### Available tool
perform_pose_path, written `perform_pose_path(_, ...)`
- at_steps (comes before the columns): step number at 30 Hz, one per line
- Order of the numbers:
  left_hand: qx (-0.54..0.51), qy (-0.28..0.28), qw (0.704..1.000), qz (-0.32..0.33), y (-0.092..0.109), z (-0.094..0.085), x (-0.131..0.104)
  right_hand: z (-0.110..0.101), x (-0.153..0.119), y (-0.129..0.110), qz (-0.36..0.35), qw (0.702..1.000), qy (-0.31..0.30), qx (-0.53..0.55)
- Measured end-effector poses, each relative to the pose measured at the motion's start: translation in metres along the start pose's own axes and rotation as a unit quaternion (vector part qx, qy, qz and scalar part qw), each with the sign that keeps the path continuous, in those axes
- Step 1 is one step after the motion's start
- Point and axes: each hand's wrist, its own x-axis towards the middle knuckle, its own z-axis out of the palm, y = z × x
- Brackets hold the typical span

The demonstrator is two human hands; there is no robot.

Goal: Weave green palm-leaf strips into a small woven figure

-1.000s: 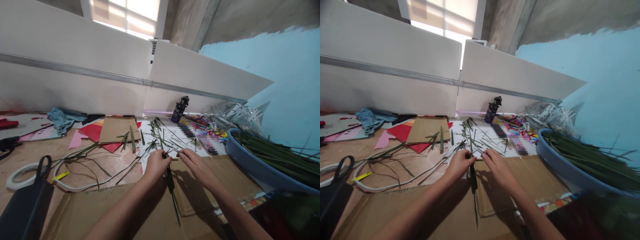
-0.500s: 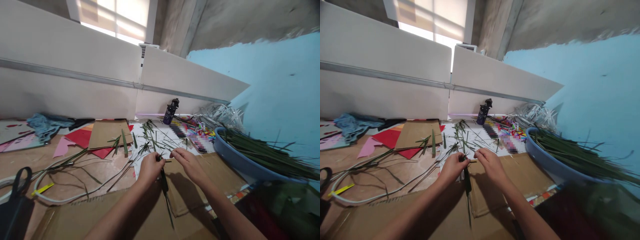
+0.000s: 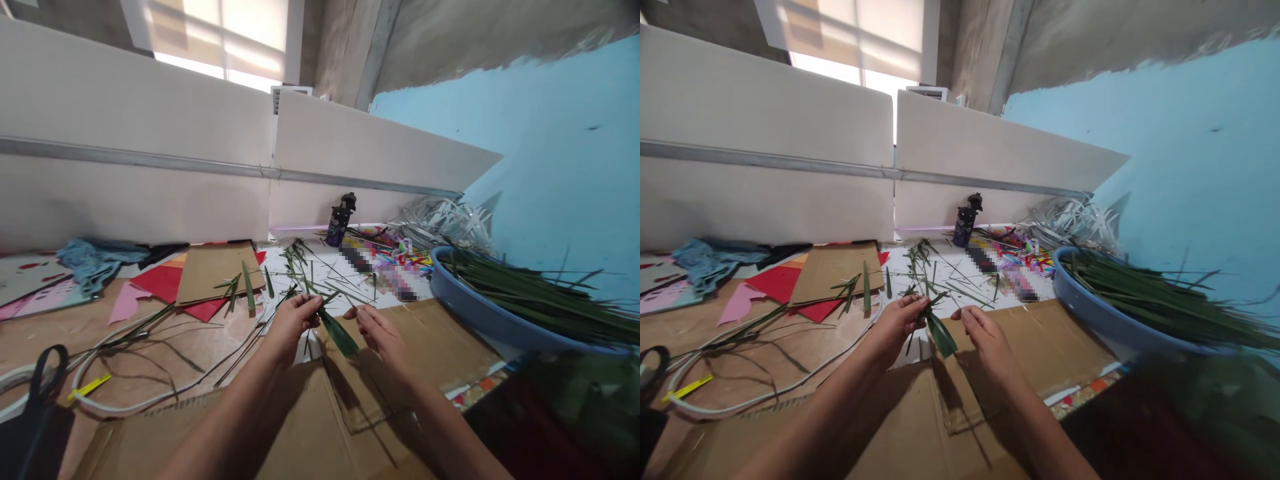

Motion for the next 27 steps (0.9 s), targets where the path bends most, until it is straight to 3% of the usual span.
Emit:
perform_pose_path(7,-0.074,-0.013,0.997,-0.034,0.005,0.004,-0.003,0.012,0.004,0.004,-0.006,0.998,-0.007,0.056)
perform_pose_path(13,-0.076,-0.025,0.996,-0.051,0.003,0.007,-0.005,0.018,0.002,-0.005,0.024,0.993,-0.011,0.111)
perform_pose_path(27,-0.11,-0.031,0.992,-0.056,0.0,0.016,-0.01,0.03,0.002,0.001,0.033,0.97,-0.007,0.241)
